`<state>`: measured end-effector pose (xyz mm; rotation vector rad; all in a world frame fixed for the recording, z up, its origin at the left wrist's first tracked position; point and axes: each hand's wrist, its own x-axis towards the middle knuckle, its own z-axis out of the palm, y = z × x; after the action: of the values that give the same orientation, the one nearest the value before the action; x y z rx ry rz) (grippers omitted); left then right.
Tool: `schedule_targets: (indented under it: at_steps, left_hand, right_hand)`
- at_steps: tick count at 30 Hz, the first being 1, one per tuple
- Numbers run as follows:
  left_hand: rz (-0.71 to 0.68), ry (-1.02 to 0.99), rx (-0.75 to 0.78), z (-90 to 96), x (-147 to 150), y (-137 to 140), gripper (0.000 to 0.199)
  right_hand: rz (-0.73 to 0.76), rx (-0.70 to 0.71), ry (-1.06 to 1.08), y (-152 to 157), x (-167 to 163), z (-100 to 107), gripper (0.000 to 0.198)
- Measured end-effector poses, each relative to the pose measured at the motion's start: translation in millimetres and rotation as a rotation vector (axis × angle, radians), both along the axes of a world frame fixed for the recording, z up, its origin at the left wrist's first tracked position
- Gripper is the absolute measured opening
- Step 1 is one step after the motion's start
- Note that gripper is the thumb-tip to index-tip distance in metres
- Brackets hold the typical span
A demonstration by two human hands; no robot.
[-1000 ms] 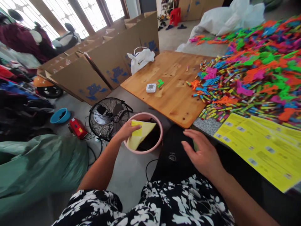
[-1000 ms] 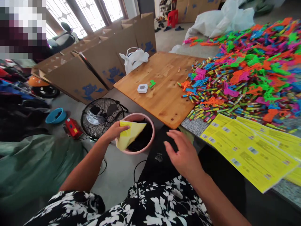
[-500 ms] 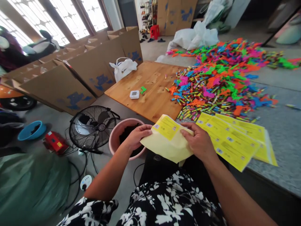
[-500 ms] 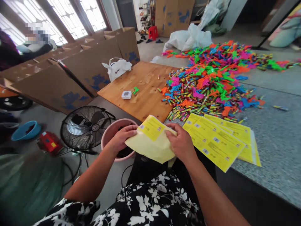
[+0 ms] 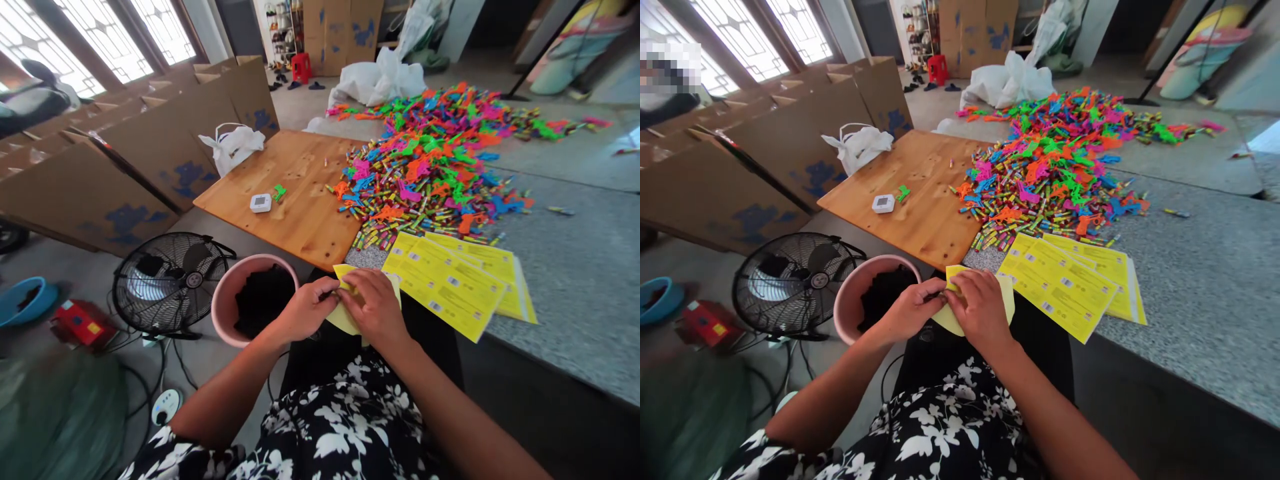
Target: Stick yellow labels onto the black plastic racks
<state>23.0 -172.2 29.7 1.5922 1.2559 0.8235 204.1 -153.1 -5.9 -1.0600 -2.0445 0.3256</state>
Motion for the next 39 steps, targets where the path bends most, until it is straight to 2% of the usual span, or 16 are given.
schedule_targets:
  at_steps: [6,11,14,17,21,23,26,29,31,33,36,37,39]
  left_hand:
    - [-0.005,0.029,-0.016,1.4,7.8,-2.3,0.016]
    - [-0.003,-0.037,-0.074,-1.1,10.4,-2.5,0.025]
    - [0.026,-0.077,-0.112,-4.4,9.2,-3.3,0.033]
    - [0.071,-0.086,-0.146,-10.9,5.4,-4.8,0.036]
    - [0.124,-0.117,-0.197,-25.4,-3.3,-5.2,0.038]
    - [0.175,-0.014,-0.131,-35.2,-8.2,-3.9,0.034]
    - [0.285,0.297,0.117,-50.4,-12.5,-2.1,0.035]
    - [0.302,0.576,0.324,-60.7,-6.8,-4.9,0.041]
    - [0.203,0.686,0.409,-63.7,4.6,-9.9,0.041]
    - [-0.006,0.776,0.431,-65.4,21.4,-15.0,0.035]
    - [-0.385,0.899,0.311,-70.9,51.6,-13.0,0.025]
    - [-0.464,0.923,0.246,-74.0,61.9,-7.8,0.024]
    - [-0.517,0.938,0.128,-81.8,81.7,10.0,0.025]
  right_hand:
    - [0.001,0.004,0.039,-0.8,11.6,3.6,0.021]
    - [-0.026,-0.122,0.191,-6.9,14.2,8.2,0.023]
    - [-0.124,-0.281,0.346,-5.5,20.3,5.9,0.023]
    - [-0.248,-0.503,0.499,0.8,30.2,0.9,0.027]
    - [-0.283,-0.861,0.945,10.6,47.5,-0.9,0.036]
    - [-0.274,-0.961,1.157,14.6,62.3,2.0,0.041]
    - [-0.303,-1.017,1.322,17.5,97.9,7.4,0.048]
    - [-0.395,-0.919,1.383,14.3,142.1,10.4,0.053]
    - [-0.446,-0.789,1.386,8.9,167.9,11.1,0.052]
    - [-0.475,-0.670,1.370,2.4,186.1,11.1,0.048]
    - [-0.549,-0.552,1.342,-6.5,197.9,9.5,0.042]
    - [-0.576,-0.530,1.338,-8.8,198.6,8.5,0.042]
    - [-0.602,-0.530,1.329,-12.3,196.9,5.9,0.042]
